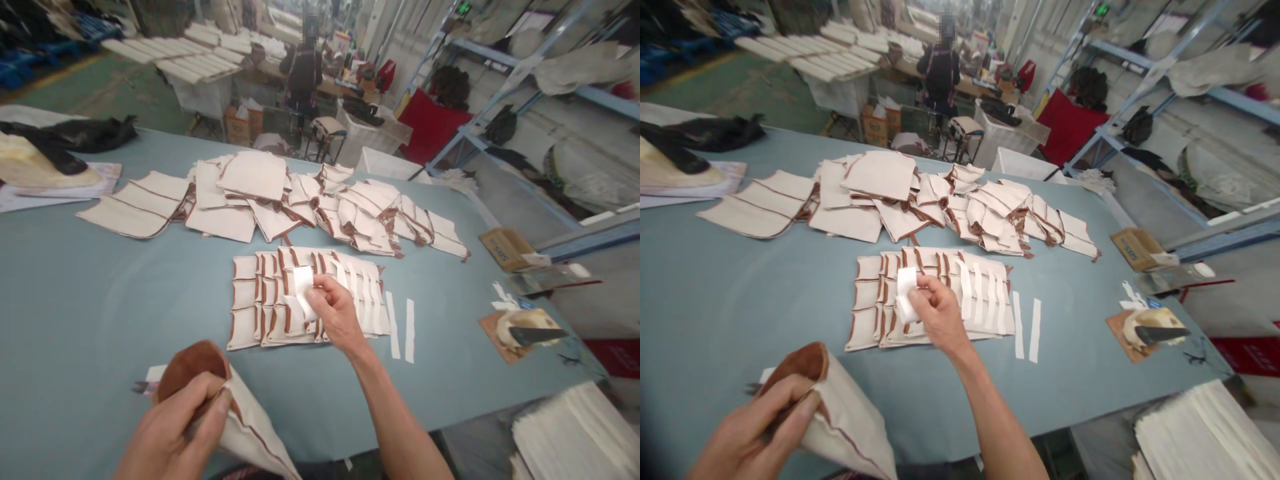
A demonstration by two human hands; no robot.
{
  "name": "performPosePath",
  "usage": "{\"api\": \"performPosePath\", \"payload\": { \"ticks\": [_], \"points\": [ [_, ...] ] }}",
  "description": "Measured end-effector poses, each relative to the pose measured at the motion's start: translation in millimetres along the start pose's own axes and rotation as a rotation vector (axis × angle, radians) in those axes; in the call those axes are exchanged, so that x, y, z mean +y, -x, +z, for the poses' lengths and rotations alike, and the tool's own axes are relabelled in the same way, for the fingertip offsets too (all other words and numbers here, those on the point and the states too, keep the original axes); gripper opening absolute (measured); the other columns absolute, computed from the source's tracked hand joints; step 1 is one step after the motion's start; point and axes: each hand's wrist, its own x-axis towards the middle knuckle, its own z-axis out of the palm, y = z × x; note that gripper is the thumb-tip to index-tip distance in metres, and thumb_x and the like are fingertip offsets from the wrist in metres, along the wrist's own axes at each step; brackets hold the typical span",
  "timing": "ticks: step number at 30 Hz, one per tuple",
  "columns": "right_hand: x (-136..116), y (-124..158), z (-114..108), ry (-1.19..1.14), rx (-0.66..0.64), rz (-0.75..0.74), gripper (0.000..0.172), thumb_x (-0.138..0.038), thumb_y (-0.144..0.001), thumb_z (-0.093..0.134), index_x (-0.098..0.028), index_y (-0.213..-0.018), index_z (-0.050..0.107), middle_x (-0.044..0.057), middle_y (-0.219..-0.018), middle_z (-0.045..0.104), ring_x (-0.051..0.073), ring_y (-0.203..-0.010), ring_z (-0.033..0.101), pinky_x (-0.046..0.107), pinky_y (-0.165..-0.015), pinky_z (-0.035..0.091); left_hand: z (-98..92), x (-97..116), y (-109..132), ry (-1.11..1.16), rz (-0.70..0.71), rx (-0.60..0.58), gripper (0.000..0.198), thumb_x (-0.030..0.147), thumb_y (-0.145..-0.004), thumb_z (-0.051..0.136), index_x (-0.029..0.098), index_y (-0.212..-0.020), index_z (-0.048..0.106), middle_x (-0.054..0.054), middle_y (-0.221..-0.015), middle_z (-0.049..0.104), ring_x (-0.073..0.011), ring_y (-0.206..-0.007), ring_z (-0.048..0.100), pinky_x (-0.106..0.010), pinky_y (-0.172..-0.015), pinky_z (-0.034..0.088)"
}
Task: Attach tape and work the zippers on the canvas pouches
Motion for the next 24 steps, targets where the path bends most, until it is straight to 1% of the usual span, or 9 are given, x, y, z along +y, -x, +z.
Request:
{"api": "performPosePath", "payload": {
  "ticks": [2,5,8,11,14,16,19,22,24],
  "points": [
    [-8,19,9,-0.089,-0.066,0.011,0.053,-0.072,-0.09,0.07,-0.021,-0.104,0.068,-0.006,-0.062,0.051,0.009,-0.051,0.042,0.022,-0.049,0.037,-2.7,10,-1,0.008,-0.018,-0.02,0.043,0.048,-0.107,0.053,0.026,-0.073,0.067,0.007,-0.06,0.065,-0.0136,-0.05,0.06,-0.022,-0.054,0.048],
    [-17,47,23,-0.234,-0.152,0.036,0.053,-0.069,-0.09,0.074,-0.02,-0.108,0.069,-0.007,-0.06,0.051,0.009,-0.05,0.042,0.02,-0.048,0.037,-7.8,24,0,-0.004,-0.083,0.016,0.041,0.045,-0.106,0.053,0.025,-0.073,0.069,0.005,-0.064,0.07,-0.015,-0.055,0.062,-0.024,-0.06,0.049],
    [-27,74,37,-0.302,-0.228,0.063,0.051,-0.066,-0.092,0.074,-0.02,-0.115,0.068,-0.01,-0.058,0.048,0.009,-0.047,0.041,0.021,-0.046,0.036,-16.1,30,2,0.008,-0.068,0.039,0.031,0.042,-0.099,0.059,0.025,-0.075,0.069,0.004,-0.063,0.07,-0.0157,-0.054,0.062,-0.025,-0.058,0.048],
    [-40,98,50,-0.316,-0.282,0.076,0.048,-0.061,-0.095,0.074,-0.02,-0.118,0.068,-0.011,-0.057,0.044,0.008,-0.046,0.037,0.02,-0.046,0.033,-28.1,34,7,0.163,-0.129,0.074,0.02,0.043,-0.092,0.065,0.024,-0.093,0.071,0.005,-0.066,0.071,-0.016,-0.055,0.064,-0.023,-0.055,0.049],
    [-50,117,64,-0.316,-0.314,0.067,0.043,-0.059,-0.096,0.073,-0.02,-0.115,0.069,-0.011,-0.058,0.043,0.007,-0.048,0.034,0.02,-0.046,0.03,-42.2,40,15,0.366,-0.248,0.032,0.034,0.048,-0.088,0.07,0.023,-0.112,0.071,0.001,-0.086,0.078,-0.0188,-0.071,0.073,-0.023,-0.063,0.055],
    [-54,127,73,-0.297,-0.326,0.06,0.042,-0.058,-0.097,0.072,-0.02,-0.115,0.07,-0.01,-0.058,0.044,0.007,-0.048,0.034,0.02,-0.047,0.03,-50.7,42,21,0.434,-0.254,-0.061,0.036,0.05,-0.085,0.075,0.022,-0.106,0.074,0.0,-0.086,0.076,-0.0186,-0.072,0.07,-0.023,-0.063,0.054],
    [-58,137,86,-0.236,-0.319,0.062,0.044,-0.058,-0.098,0.071,-0.019,-0.121,0.071,-0.009,-0.059,0.046,0.008,-0.049,0.037,0.021,-0.047,0.031,-58.2,42,28,0.491,-0.22,-0.171,0.037,0.055,-0.087,0.075,0.019,-0.092,0.077,0.001,-0.073,0.067,-0.0148,-0.061,0.059,-0.021,-0.053,0.047],
    [-60,140,99,-0.179,-0.315,0.066,0.047,-0.061,-0.098,0.071,-0.02,-0.122,0.07,-0.009,-0.06,0.046,0.009,-0.05,0.039,0.021,-0.047,0.032,-60.4,42,34,0.506,-0.202,-0.189,0.039,0.056,-0.091,0.071,0.017,-0.086,0.077,0.0,-0.067,0.065,-0.0143,-0.056,0.056,-0.021,-0.048,0.045],
    [-60,138,105,-0.189,-0.349,0.083,0.052,-0.066,-0.096,0.073,-0.021,-0.122,0.069,-0.009,-0.061,0.048,0.009,-0.05,0.04,0.021,-0.048,0.033,-63.5,42,35,0.483,-0.188,-0.148,0.039,0.053,-0.09,0.069,0.018,-0.076,0.072,0.001,-0.061,0.061,-0.0135,-0.053,0.054,-0.021,-0.046,0.044]
  ]
}}
